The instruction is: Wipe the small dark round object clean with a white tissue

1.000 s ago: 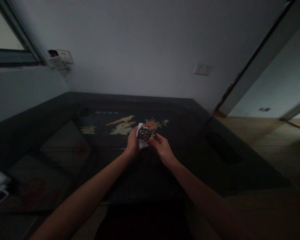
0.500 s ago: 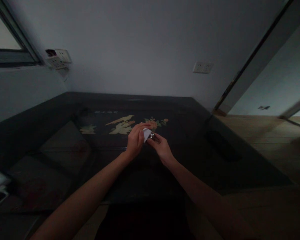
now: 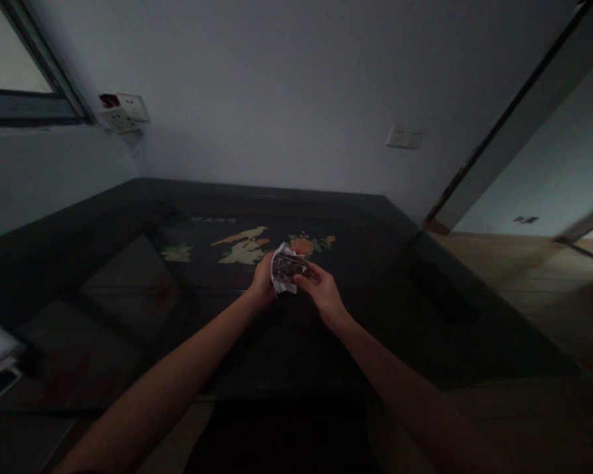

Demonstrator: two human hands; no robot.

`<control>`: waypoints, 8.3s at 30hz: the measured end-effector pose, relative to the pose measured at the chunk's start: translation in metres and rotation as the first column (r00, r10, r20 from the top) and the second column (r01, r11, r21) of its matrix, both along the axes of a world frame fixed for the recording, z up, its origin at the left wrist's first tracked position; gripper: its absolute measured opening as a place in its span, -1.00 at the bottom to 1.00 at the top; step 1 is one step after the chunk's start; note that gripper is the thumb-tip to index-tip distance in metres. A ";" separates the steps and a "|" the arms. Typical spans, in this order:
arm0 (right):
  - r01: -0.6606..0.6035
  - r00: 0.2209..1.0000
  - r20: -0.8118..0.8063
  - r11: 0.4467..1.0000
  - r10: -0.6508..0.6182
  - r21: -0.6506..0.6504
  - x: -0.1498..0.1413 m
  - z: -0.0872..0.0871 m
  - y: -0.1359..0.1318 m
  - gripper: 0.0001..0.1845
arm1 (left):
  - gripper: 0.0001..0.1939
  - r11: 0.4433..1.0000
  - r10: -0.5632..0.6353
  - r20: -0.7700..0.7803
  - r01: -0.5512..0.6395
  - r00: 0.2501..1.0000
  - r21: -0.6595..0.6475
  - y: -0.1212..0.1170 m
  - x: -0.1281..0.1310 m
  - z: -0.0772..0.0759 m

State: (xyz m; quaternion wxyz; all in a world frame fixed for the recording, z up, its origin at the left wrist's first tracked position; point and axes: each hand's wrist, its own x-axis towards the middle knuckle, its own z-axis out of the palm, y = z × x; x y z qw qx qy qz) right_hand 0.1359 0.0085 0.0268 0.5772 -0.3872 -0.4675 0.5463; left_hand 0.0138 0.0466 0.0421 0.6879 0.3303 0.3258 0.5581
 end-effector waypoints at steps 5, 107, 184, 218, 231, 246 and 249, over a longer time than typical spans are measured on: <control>0.015 1.000 0.010 1.000 -0.015 0.005 0.001 0.000 0.000 -0.45 | -0.59 0.923 0.276 -0.196 -0.203 0.941 0.327 -0.009 0.001 -0.005; 0.208 0.974 -0.076 0.974 -0.214 -0.087 0.002 -0.006 0.007 -0.55 | -0.75 0.969 0.241 0.224 -0.224 0.944 -0.100 -0.011 0.011 -0.004; -0.056 0.996 -0.063 0.998 0.056 -0.010 0.002 -0.006 0.008 -0.51 | -0.76 0.991 0.028 0.062 -0.020 0.998 -0.134 0.007 -0.004 -0.012; 0.120 0.992 0.025 0.993 -0.120 -0.010 0.000 -0.008 0.004 -0.30 | -0.67 0.989 0.133 -0.012 -0.132 0.991 0.066 -0.001 0.001 -0.007; 0.021 1.000 0.014 1.000 -0.021 0.008 -0.004 -0.008 0.001 -0.44 | -0.68 0.974 0.225 -0.102 -0.220 0.969 0.063 0.000 -0.001 -0.008; 0.016 0.997 -0.072 1.000 -0.018 -0.018 -0.006 -0.006 -0.002 -0.45 | -0.70 0.732 0.514 -0.347 -0.190 0.785 0.654 -0.026 -0.004 0.004; 0.025 0.997 -0.075 0.999 -0.028 -0.043 -0.004 -0.006 -0.001 -0.45 | -0.68 0.795 0.437 -0.379 -0.152 0.816 0.588 -0.017 -0.006 0.006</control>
